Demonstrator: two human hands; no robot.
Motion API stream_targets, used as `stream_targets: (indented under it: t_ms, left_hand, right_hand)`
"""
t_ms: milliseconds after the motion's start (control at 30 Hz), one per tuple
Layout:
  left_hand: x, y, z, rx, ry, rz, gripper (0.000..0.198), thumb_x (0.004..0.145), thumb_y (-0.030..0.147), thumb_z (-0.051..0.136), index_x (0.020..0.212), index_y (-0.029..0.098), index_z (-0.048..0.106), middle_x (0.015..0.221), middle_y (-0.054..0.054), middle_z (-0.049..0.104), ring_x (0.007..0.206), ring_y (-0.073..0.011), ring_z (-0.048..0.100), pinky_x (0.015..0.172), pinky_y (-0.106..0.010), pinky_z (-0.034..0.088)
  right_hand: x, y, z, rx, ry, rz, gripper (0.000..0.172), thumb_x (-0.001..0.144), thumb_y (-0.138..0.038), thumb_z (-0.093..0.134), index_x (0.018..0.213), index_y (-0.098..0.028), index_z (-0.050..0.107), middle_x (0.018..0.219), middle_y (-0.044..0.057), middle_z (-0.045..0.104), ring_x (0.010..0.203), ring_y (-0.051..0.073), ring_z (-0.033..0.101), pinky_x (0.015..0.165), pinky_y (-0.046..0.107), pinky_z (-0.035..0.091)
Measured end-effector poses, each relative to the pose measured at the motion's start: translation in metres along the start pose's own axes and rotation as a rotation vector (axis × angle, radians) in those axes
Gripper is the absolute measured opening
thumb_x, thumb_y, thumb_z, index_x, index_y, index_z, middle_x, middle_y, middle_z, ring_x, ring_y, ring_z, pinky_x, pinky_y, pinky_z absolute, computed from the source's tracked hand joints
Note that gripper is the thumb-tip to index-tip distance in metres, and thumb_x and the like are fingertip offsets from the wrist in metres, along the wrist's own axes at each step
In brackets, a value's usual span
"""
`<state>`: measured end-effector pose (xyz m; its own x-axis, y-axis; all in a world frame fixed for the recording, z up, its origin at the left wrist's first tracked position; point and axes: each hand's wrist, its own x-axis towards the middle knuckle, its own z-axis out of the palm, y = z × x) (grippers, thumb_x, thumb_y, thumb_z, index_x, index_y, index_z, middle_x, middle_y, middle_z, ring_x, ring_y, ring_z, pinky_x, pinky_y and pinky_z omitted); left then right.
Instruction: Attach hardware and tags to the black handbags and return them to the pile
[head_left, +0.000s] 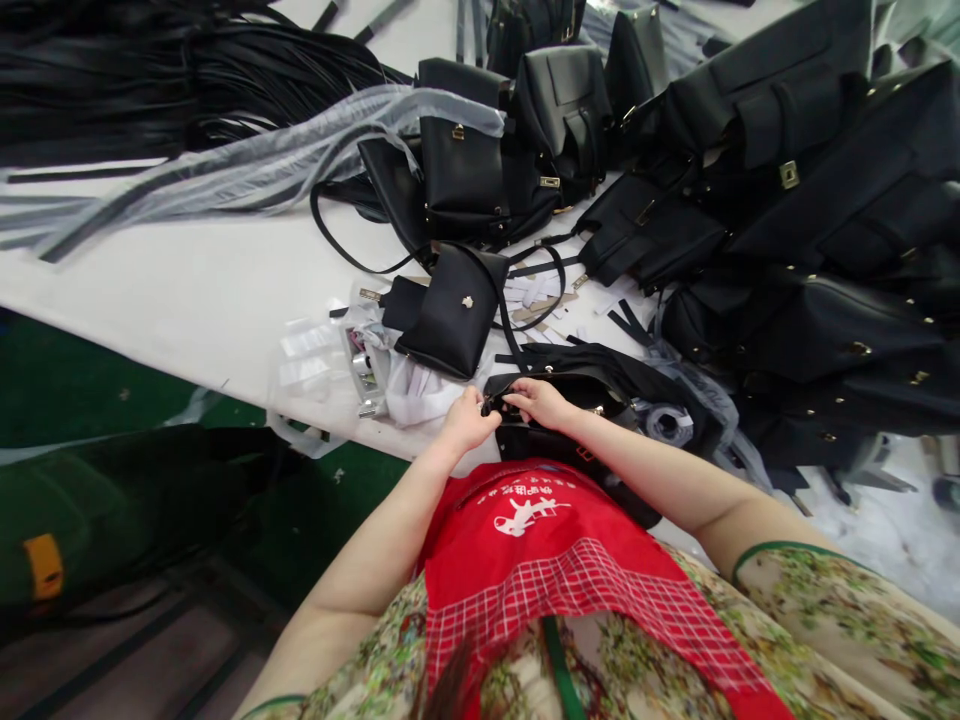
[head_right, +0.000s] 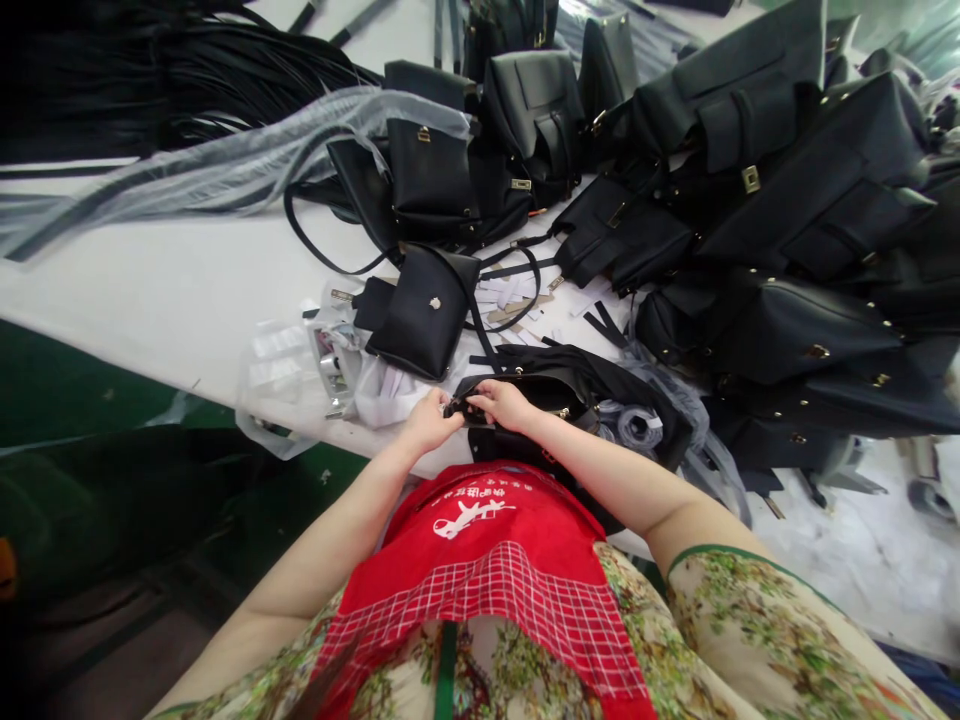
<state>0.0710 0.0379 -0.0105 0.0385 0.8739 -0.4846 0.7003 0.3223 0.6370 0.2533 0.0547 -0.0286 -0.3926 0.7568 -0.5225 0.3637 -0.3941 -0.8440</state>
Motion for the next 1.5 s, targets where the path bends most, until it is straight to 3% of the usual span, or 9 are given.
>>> stream_targets:
  t_ms: [100,200,300,467,733,1000,1100,1233,1500]
  left_hand:
    - [0.001,-0.002,-0.001,0.008,0.01,-0.003,0.022,0.07,0.024,0.062,0.073,0.023,0.04,0.068,0.001,0.052,0.069,-0.0191,0.053,0.066,-0.03,0.038]
    - [0.004,-0.005,0.0,0.009,0.021,-0.009,0.021,0.07,0.024,0.06,0.073,0.023,0.04,0.069,0.0,0.053,0.071,-0.0194,0.053,0.067,-0.03,0.038]
    - [0.006,-0.005,0.002,0.006,0.023,-0.008,0.021,0.07,0.024,0.06,0.073,0.023,0.039,0.069,0.001,0.052,0.07,-0.0191,0.053,0.066,-0.03,0.038]
    - [0.005,-0.005,0.003,-0.002,0.025,0.005,0.022,0.071,0.024,0.06,0.072,0.023,0.038,0.067,0.002,0.051,0.069,-0.018,0.052,0.066,-0.029,0.037]
    - [0.006,-0.011,0.004,-0.017,0.055,-0.002,0.02,0.071,0.024,0.06,0.074,0.023,0.041,0.068,0.003,0.052,0.07,-0.0173,0.054,0.067,-0.029,0.039]
    - [0.007,-0.007,0.008,-0.03,0.049,0.019,0.02,0.07,0.023,0.061,0.071,0.023,0.04,0.066,0.003,0.052,0.068,-0.0172,0.053,0.066,-0.028,0.04]
    - [0.007,-0.007,0.009,-0.042,0.065,0.014,0.02,0.07,0.023,0.06,0.072,0.023,0.04,0.065,0.003,0.051,0.067,-0.0172,0.052,0.065,-0.028,0.039]
    - [0.007,-0.011,0.01,-0.066,0.083,0.006,0.02,0.069,0.024,0.06,0.071,0.024,0.04,0.063,0.004,0.049,0.065,-0.0168,0.051,0.064,-0.028,0.039]
    - [0.009,-0.009,0.015,-0.09,0.105,0.009,0.02,0.07,0.023,0.06,0.073,0.024,0.041,0.067,0.003,0.053,0.068,-0.0173,0.055,0.067,-0.028,0.041]
  right_hand:
    - [-0.004,-0.011,0.006,-0.429,0.065,-0.119,0.027,0.094,-0.037,0.047,0.082,-0.017,0.061,0.081,0.005,0.067,0.066,0.014,0.059,0.063,0.025,0.043]
    - [-0.009,-0.024,0.012,-0.878,0.105,-0.165,0.029,0.097,-0.032,0.042,0.093,-0.018,0.066,0.091,0.009,0.067,0.083,0.02,0.061,0.074,0.028,0.043]
    - [-0.011,-0.035,0.018,-1.045,0.09,-0.157,0.032,0.098,-0.03,0.04,0.094,-0.017,0.068,0.09,0.011,0.066,0.089,0.022,0.059,0.077,0.03,0.043]
    - [-0.009,-0.039,0.027,-1.17,0.057,-0.112,0.032,0.098,-0.03,0.039,0.093,-0.017,0.068,0.108,0.011,0.061,0.092,0.021,0.058,0.071,0.027,0.044]
    - [-0.009,-0.036,0.029,-1.227,0.027,-0.109,0.028,0.098,-0.021,0.035,0.106,-0.013,0.06,0.106,0.014,0.062,0.094,0.021,0.059,0.077,0.029,0.046]
    - [0.007,-0.038,0.023,-1.214,-0.196,-0.186,0.019,0.088,-0.01,0.05,0.091,-0.012,0.068,0.094,0.013,0.068,0.09,0.022,0.064,0.08,0.029,0.047]
    - [0.013,-0.037,0.016,-1.197,-0.16,-0.168,0.016,0.087,-0.016,0.055,0.096,-0.012,0.067,0.095,0.012,0.069,0.089,0.022,0.065,0.079,0.028,0.046]
    - [0.007,-0.033,0.012,-1.177,-0.049,-0.142,0.025,0.093,-0.028,0.052,0.109,-0.013,0.064,0.102,0.011,0.066,0.093,0.021,0.063,0.081,0.028,0.046]
    - [0.0,-0.03,0.025,-1.164,-0.059,-0.168,0.025,0.092,-0.015,0.045,0.093,-0.012,0.069,0.096,0.014,0.065,0.092,0.023,0.061,0.078,0.03,0.047]
